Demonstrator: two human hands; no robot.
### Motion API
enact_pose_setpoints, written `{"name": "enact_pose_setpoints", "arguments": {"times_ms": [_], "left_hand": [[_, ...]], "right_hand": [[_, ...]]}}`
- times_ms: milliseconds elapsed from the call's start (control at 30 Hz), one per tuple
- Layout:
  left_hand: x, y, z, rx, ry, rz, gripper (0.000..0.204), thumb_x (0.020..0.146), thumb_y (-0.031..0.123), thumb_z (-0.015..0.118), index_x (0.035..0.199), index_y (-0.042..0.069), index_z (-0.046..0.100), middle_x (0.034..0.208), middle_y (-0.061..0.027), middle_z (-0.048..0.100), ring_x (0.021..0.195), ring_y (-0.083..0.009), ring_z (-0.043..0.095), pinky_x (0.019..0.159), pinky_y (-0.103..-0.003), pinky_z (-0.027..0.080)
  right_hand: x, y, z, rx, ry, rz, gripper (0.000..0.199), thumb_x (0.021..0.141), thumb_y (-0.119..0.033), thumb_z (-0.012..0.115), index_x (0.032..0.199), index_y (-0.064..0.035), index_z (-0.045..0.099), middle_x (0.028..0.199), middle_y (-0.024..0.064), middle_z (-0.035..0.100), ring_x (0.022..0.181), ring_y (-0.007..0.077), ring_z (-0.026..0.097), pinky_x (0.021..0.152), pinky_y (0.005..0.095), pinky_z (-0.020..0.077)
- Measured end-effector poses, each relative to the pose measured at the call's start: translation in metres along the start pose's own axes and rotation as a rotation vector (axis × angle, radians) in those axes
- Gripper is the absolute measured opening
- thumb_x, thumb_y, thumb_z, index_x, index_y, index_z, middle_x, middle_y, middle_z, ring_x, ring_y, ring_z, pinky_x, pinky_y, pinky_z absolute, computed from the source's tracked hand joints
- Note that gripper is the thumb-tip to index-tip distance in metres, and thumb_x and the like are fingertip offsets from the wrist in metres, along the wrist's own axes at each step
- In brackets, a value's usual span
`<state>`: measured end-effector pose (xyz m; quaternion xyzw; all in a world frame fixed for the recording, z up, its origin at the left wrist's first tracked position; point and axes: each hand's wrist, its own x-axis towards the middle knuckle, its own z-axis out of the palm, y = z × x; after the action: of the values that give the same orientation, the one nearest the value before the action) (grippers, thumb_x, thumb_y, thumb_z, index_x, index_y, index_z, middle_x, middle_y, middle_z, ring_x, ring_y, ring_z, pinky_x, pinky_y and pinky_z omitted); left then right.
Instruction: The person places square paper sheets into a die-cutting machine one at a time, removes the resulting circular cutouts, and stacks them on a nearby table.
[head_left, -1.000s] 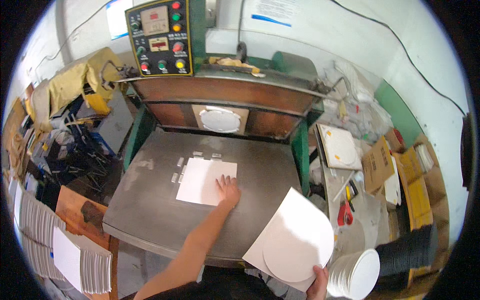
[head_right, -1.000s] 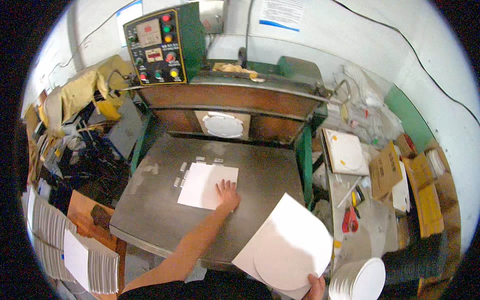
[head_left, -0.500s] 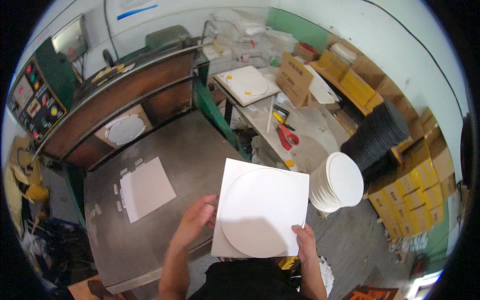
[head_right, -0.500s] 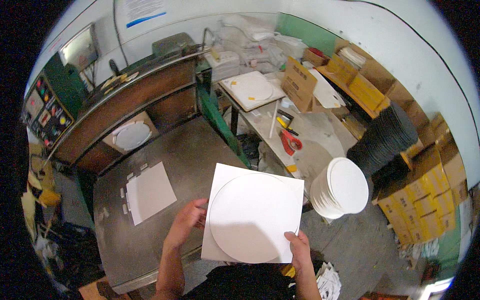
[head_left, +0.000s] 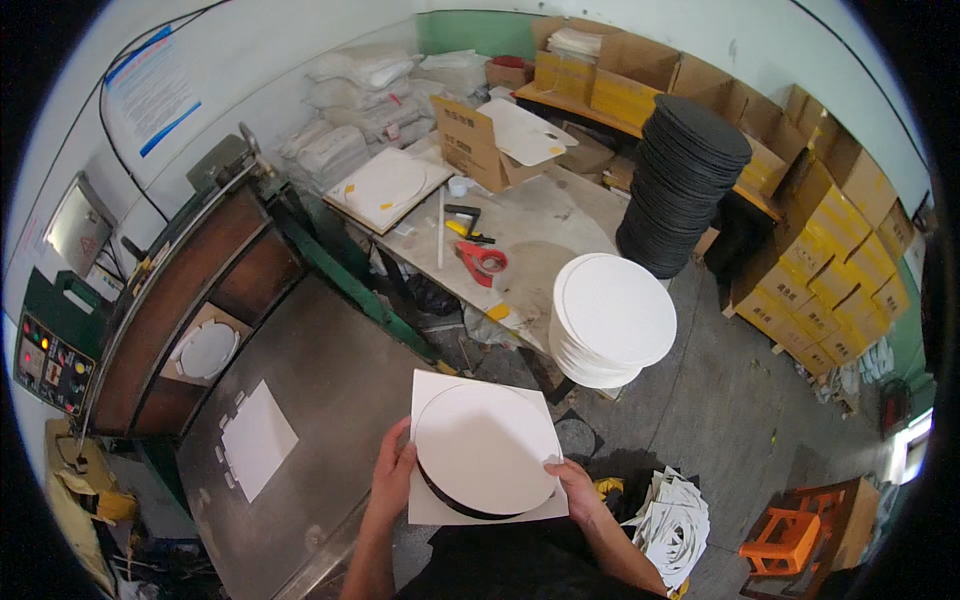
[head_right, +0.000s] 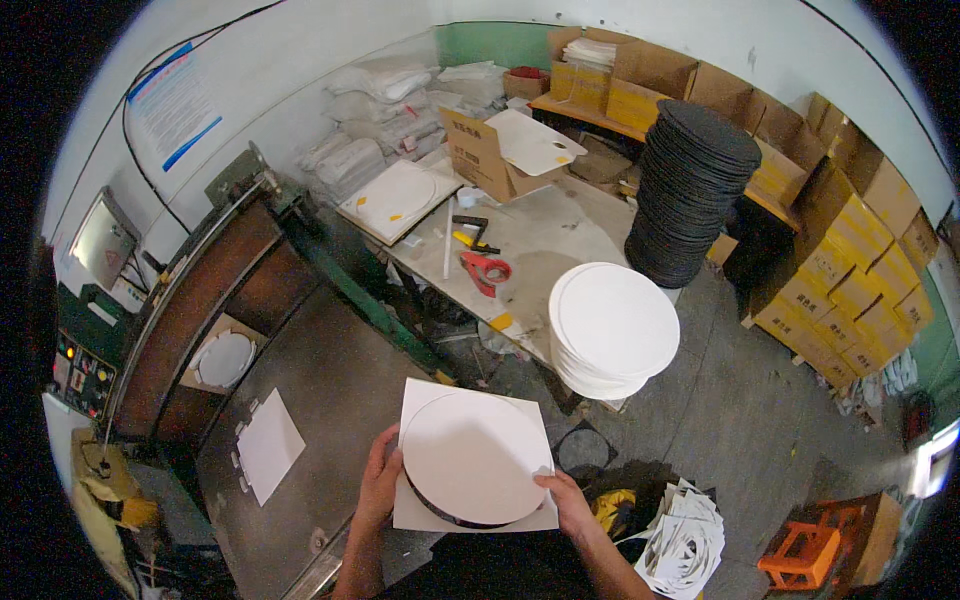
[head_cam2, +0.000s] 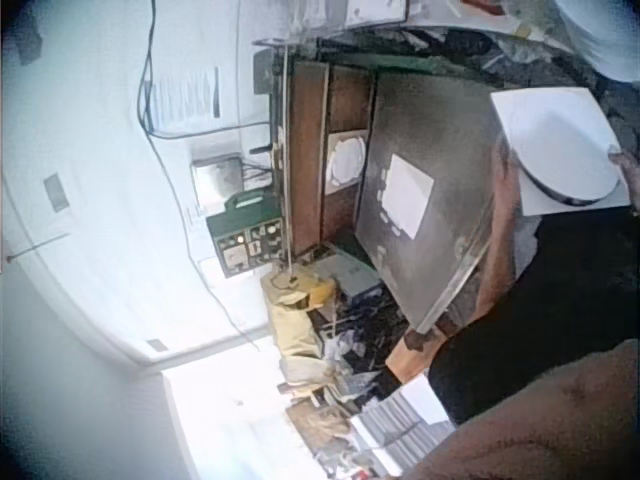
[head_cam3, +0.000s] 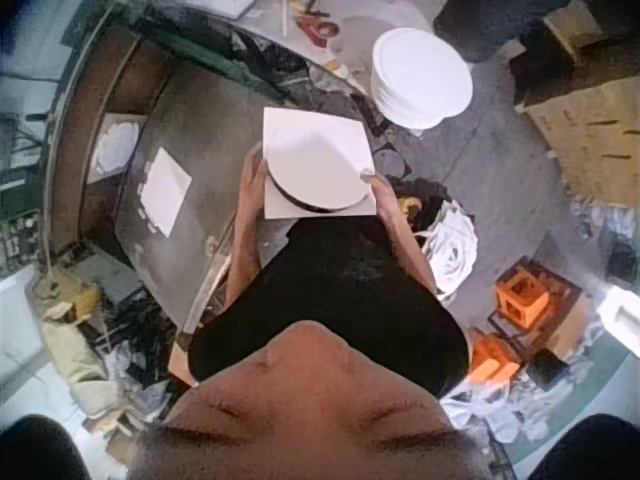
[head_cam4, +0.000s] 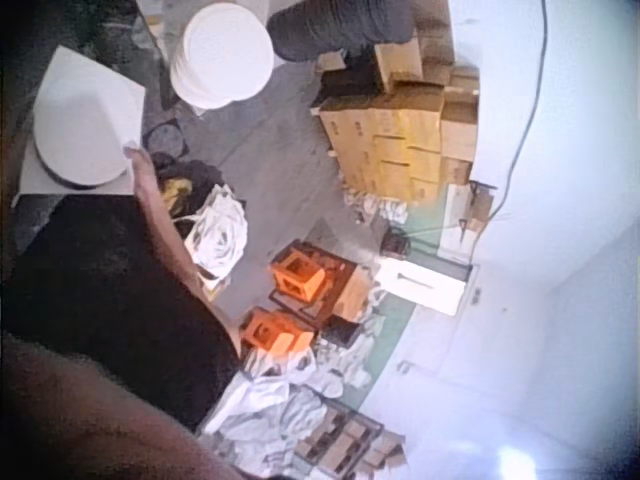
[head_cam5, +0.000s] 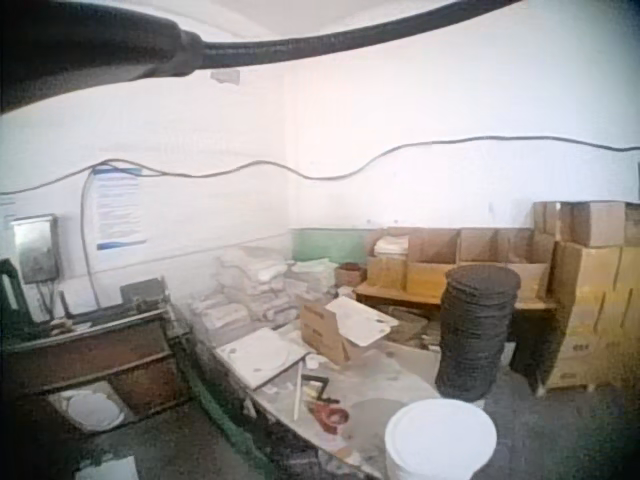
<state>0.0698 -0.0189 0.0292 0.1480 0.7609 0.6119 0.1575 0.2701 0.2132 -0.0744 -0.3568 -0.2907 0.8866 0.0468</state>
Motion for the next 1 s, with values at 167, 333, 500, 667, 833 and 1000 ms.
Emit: {"name": "enact_pose_setpoints", "arguments": {"times_ms": [167, 333, 500, 667, 833, 1000], "left_hand": [[0.003, 0.000, 0.039, 0.326, -0.033, -0.018, 0.035, 0.092, 0.008, 0.053, 0.127, 0.004, 0.053, 0.104, -0.0147, 0.064, 0.097, -0.0237, 0.063, 0.084, -0.034, 0.049], [-0.011, 0.016, 0.062, 0.513, 0.029, -0.052, 0.035, 0.089, 0.004, 0.053, 0.124, 0.008, 0.057, 0.088, -0.0166, 0.065, 0.079, -0.0315, 0.064, 0.072, -0.039, 0.050], [-0.026, -0.017, 0.061, 0.732, 0.206, 0.198, 0.031, 0.092, 0.020, 0.058, 0.116, 0.002, 0.058, 0.099, -0.0132, 0.066, 0.087, -0.0326, 0.064, 0.078, -0.040, 0.051], [-0.034, 0.008, 0.079, -0.186, -0.052, -0.501, 0.036, 0.094, 0.021, 0.058, 0.123, 0.001, 0.054, 0.113, -0.0087, 0.062, 0.106, -0.0179, 0.057, 0.092, -0.036, 0.045], [-0.006, 0.011, 0.088, -0.290, -0.221, -0.325, 0.039, 0.092, 0.013, 0.059, 0.128, 0.001, 0.052, 0.117, -0.0079, 0.062, 0.106, -0.0175, 0.057, 0.094, -0.034, 0.044], [0.066, 0.048, 0.147, -0.747, -0.492, -0.317, 0.045, 0.094, 0.011, 0.055, 0.136, 0.000, 0.042, 0.130, -0.0118, 0.055, 0.116, -0.0239, 0.055, 0.097, -0.039, 0.045]], "right_hand": [[0.007, -0.015, -0.041, -0.014, 0.011, 0.087, 0.037, 0.085, -0.015, 0.063, 0.117, 0.0005, 0.056, 0.097, 0.0093, 0.065, 0.081, 0.0200, 0.063, 0.071, 0.0357, 0.0532], [0.020, -0.022, -0.066, 0.044, -0.111, 0.165, 0.041, 0.085, -0.013, 0.060, 0.120, 0.0063, 0.051, 0.101, 0.0159, 0.065, 0.090, 0.0272, 0.066, 0.076, 0.0417, 0.0564], [0.016, -0.047, -0.039, -0.024, -0.106, 0.168, 0.039, 0.085, -0.013, 0.061, 0.119, 0.0047, 0.053, 0.096, 0.0136, 0.065, 0.081, 0.0240, 0.066, 0.071, 0.0360, 0.0558], [0.039, -0.034, -0.050, -0.248, -0.165, 0.167, 0.025, 0.090, -0.022, 0.061, 0.104, -0.0015, 0.060, 0.078, 0.0035, 0.058, 0.063, 0.0132, 0.053, 0.058, 0.0266, 0.0445], [0.030, -0.031, -0.134, -0.554, 0.124, -0.109, 0.024, 0.093, -0.023, 0.061, 0.095, 0.0004, 0.063, 0.073, 0.0052, 0.064, 0.065, 0.0123, 0.058, 0.059, 0.0273, 0.0459], [-0.036, -0.029, -0.339, -0.800, 0.772, -0.626, 0.023, 0.092, -0.023, 0.058, 0.097, -0.0012, 0.063, 0.073, 0.0072, 0.066, 0.059, 0.0170, 0.063, 0.055, 0.0303, 0.0485]]}}
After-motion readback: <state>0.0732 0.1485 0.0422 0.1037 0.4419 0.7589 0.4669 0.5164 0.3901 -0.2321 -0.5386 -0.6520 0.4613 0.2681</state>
